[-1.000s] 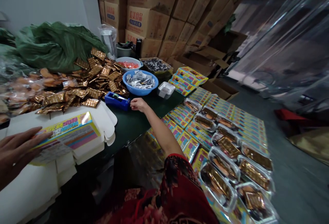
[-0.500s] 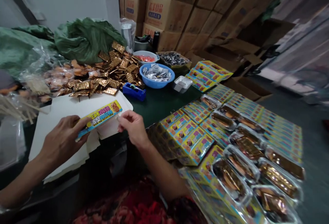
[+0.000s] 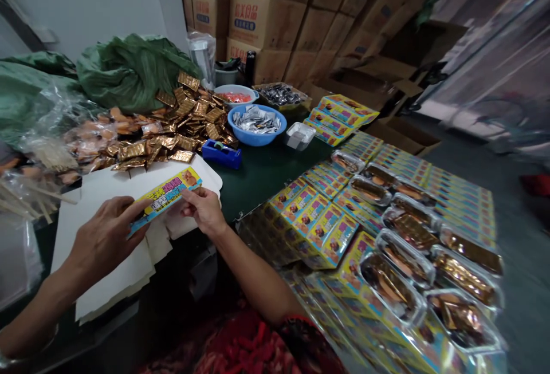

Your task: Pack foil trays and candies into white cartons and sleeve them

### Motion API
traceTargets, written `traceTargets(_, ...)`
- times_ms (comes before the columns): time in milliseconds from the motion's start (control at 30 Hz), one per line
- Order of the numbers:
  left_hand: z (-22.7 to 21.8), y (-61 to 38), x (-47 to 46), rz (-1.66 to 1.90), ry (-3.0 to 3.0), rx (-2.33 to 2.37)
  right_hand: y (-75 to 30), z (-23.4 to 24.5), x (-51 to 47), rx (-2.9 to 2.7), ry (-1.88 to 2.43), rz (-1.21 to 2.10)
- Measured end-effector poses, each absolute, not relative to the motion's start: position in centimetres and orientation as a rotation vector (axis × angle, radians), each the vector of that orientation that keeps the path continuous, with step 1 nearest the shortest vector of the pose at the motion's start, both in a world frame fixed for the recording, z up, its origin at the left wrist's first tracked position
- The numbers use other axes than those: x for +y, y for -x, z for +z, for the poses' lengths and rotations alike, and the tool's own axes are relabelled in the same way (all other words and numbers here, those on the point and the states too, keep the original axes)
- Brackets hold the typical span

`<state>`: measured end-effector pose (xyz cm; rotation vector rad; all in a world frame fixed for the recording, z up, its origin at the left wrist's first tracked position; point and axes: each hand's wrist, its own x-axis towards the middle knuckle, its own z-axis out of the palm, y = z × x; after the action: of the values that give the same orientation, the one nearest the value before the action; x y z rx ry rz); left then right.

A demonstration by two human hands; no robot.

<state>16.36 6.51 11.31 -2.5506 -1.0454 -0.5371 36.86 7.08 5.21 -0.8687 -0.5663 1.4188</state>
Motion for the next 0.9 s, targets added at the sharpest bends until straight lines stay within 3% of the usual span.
traceTargets(167,11.0,-15.4,8.5,-0.548,2.622,-1.12,-37.8,3.0,10.4,-0.932,1.253,1.143)
traceTargets(367,10.5,-14.7,9.5,-0.568,2.64,-1.228,-44.7,3.9,12.3,-1.687,1.917,0.461)
traceTargets(467,10.2,-14.2,10.0,-0.601,2.689,-1.257,-50.9,6.0,13.8,-1.516,1.981,0.156)
traceTargets(533,9.9,-13.9,10.3,-0.618,2.725,-1.285,-54.6,7.1,15.8,-1.28,1.914,0.269)
traceTargets(700,9.1,-13.5,10.7,-0.651,2.76,-1.373,-58.7,7.7,21.3,-1.159,1.811,1.059)
traceTargets(900,8.9,-13.3,10.5,-0.597,2.756,-1.379,-58.2,6.7,24.0,-1.021,1.759,1.315)
